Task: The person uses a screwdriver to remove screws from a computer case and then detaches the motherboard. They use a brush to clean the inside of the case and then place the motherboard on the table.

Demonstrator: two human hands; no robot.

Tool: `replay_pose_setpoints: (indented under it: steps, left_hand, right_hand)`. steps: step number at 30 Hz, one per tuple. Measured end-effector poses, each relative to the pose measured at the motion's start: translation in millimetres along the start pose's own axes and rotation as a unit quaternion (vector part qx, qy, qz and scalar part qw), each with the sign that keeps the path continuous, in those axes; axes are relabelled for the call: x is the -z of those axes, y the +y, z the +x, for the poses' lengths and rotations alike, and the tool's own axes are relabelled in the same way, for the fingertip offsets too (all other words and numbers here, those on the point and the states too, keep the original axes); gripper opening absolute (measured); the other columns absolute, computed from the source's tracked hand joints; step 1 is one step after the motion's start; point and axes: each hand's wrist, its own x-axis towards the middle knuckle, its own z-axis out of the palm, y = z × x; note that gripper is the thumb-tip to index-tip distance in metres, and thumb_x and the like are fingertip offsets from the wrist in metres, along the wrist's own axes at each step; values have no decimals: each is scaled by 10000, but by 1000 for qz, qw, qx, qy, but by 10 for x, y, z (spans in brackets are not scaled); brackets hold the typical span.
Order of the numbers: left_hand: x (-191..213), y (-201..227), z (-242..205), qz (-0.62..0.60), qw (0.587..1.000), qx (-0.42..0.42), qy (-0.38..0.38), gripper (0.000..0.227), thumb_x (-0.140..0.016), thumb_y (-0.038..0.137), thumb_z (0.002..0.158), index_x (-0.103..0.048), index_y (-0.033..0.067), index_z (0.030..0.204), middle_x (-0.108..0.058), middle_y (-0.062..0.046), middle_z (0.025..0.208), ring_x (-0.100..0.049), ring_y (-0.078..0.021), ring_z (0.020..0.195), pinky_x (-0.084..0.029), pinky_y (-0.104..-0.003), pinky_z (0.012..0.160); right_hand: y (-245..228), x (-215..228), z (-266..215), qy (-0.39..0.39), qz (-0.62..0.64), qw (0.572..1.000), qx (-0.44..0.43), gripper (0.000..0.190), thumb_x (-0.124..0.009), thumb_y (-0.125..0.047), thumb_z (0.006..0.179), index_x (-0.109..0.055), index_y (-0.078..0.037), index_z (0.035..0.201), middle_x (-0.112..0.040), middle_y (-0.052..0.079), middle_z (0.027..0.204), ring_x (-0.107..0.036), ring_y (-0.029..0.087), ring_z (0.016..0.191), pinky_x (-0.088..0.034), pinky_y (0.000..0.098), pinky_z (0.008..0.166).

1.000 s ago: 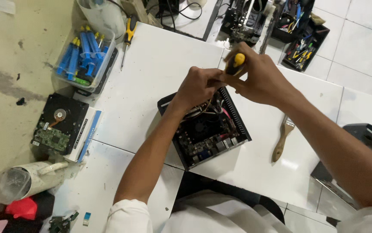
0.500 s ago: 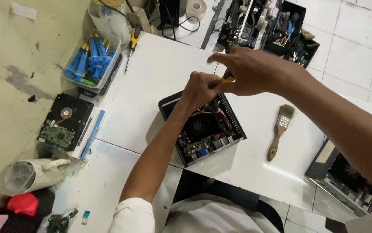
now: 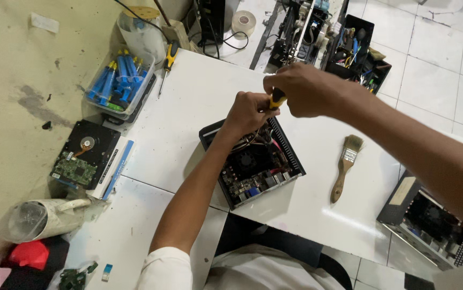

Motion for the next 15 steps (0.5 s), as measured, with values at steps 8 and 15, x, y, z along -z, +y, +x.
replay_pose_setpoints:
  steps: [8, 15]
  left_hand:
    - [3, 15, 52, 7, 1000, 0, -14, 162, -942, 172, 791, -822, 166, 899, -804, -82, 769, -813, -308, 795, -629, -388, 756]
    - [22, 72, -1, -23, 999, -33, 21, 157, -935, 149, 800, -821, 173, 906, -807, -57, 762, -813, -283, 788, -641, -357, 708]
  right_hand:
    - [282, -355, 184, 40, -5, 999, 0, 274, -650, -148, 1021, -778, -37, 1235, -766, 170, 904, -752, 308, 721, -636, 367, 617]
    - [100, -336, 120, 13, -1, 992, -126, 345, -650, -276, 1059, -816, 20, 996, -710, 135, 693, -669, 212, 493, -561, 285, 425]
